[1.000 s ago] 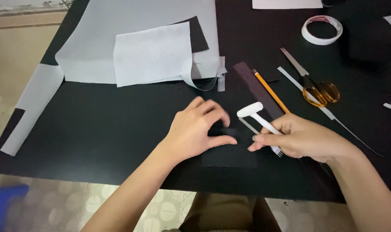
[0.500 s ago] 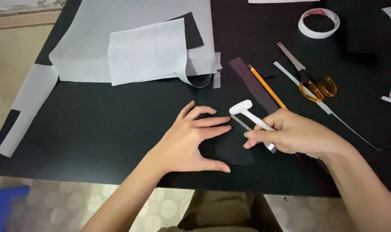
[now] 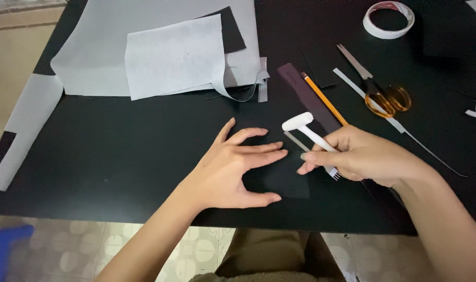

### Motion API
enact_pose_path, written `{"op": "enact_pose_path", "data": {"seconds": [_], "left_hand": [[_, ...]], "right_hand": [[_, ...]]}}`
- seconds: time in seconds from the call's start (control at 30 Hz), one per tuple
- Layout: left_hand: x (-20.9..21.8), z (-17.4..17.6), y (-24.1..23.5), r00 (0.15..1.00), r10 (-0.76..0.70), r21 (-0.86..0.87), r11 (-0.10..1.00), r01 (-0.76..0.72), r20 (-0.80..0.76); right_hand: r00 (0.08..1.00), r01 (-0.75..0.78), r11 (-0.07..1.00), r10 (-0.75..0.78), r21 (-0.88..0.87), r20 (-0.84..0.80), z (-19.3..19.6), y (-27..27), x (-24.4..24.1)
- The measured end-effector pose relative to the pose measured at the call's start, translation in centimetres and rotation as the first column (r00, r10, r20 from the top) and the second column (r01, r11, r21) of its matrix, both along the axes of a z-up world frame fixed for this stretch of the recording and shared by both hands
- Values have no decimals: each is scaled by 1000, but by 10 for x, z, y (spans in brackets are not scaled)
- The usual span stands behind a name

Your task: Measuring, marking, and cutting pieces of material for a leather goods project using a ruler, pencil, and scissors.

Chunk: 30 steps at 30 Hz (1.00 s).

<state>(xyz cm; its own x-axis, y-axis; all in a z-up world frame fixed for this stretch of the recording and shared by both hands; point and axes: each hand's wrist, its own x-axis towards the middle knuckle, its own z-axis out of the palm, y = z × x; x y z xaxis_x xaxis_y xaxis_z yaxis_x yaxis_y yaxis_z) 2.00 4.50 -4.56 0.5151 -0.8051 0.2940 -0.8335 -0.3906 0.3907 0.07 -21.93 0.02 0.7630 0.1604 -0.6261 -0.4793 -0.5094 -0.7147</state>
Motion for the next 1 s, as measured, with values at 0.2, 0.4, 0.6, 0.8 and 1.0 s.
{"op": "enact_pose_path", "data": {"seconds": [0.2, 0.4, 0.6, 0.8, 1.0], "left_hand": [[1, 2, 0, 999, -17, -3, 1000, 17, -27], [-1, 0, 1, 999, 12, -22, 1000, -12, -34], [0, -1, 2, 998, -3, -21, 1000, 1, -66], [-1, -1, 2, 1000, -6, -12, 1000, 6, -30], [0, -1, 3, 999, -25, -16, 1000, 25, -26]], "right_hand": [[1000, -7, 1000, 7, -8, 2, -1, 1, 0], [998, 0, 1000, 1, -14, 59, 0, 0, -2], [979, 50, 992, -27, -112, 203, -2, 6, -6], [954, -168, 903, 251, -396, 167, 7, 22, -13], [935, -249, 898, 320, -363, 150, -2, 13, -6]]}}
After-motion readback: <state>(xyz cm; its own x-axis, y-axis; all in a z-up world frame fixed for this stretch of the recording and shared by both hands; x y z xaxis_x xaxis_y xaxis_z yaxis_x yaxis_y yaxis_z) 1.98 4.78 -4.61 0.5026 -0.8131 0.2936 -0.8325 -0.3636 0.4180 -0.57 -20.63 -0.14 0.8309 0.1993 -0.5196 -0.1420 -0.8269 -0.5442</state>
